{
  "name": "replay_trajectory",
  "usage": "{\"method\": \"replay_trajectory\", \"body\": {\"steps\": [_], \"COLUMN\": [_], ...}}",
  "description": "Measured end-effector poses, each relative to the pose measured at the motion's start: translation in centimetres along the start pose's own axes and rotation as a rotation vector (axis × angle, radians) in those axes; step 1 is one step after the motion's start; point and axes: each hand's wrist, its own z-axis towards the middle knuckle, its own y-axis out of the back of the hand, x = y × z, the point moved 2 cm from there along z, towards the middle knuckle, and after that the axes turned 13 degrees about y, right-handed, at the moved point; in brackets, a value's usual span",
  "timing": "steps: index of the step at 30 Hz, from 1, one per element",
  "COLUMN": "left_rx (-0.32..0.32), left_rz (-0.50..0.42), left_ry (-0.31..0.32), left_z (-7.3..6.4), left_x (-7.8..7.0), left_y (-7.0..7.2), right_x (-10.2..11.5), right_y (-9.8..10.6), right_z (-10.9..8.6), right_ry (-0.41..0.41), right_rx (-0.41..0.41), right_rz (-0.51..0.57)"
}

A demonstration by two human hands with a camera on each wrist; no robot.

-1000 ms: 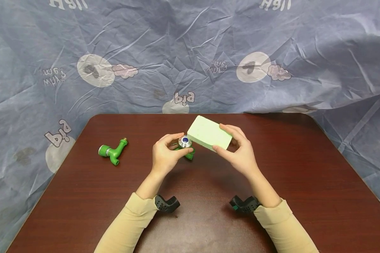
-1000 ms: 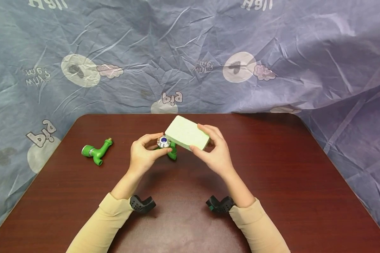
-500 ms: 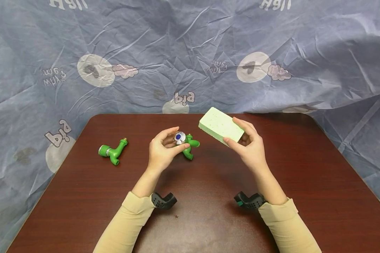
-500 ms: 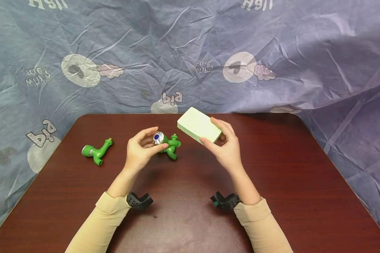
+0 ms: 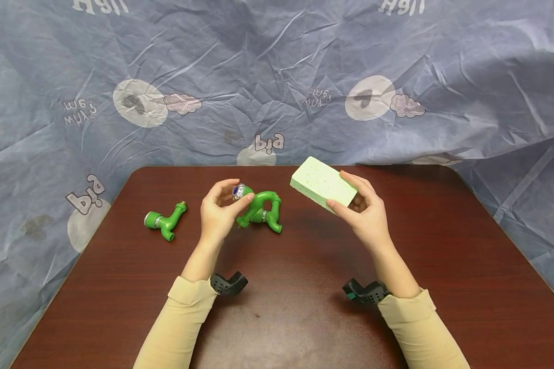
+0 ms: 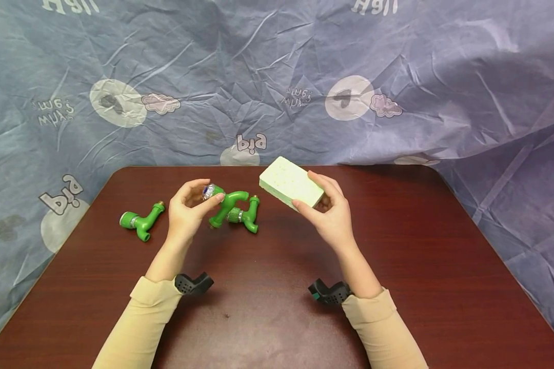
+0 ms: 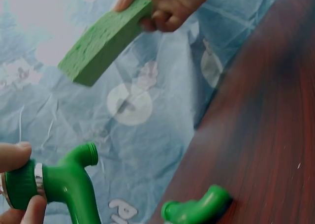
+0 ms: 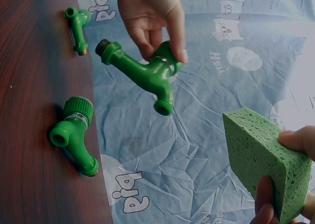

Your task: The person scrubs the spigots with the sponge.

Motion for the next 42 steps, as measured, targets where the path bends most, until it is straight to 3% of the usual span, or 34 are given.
{"method": "replay_trajectory", "body": {"steps": [5, 10, 26, 37, 42], "left_rx": [-0.048, -0.074, -0.136, -0.187, -0.215], "left_rz": [-0.018, -0.048, 0.064, 0.113, 0.112], "left_ry": [0.096, 0.132, 0.188, 0.32, 0.33], "left_z": [1.9, 3.4, 4.8, 5.2, 5.4], "left_x": [2.5, 4.7, 8.0, 10.2, 11.0], "left_y": [1.1, 1.8, 3.2, 4.1, 4.3], "right_x": [0.0, 0.0, 0.0, 0.0, 0.0], "right_y": [0.0, -0.1, 0.0, 0.0, 0.1], "right_z": [0.0, 0.0, 0.0, 0.0, 0.0], "right_ry": [-0.012, -0.026, -0.049, -0.049, -0.056], "right_rx": [0.001, 0.008, 0.014, 0.013, 0.012], "right_rz": [-0.003, 0.001, -0.002, -0.001, -0.002]}}
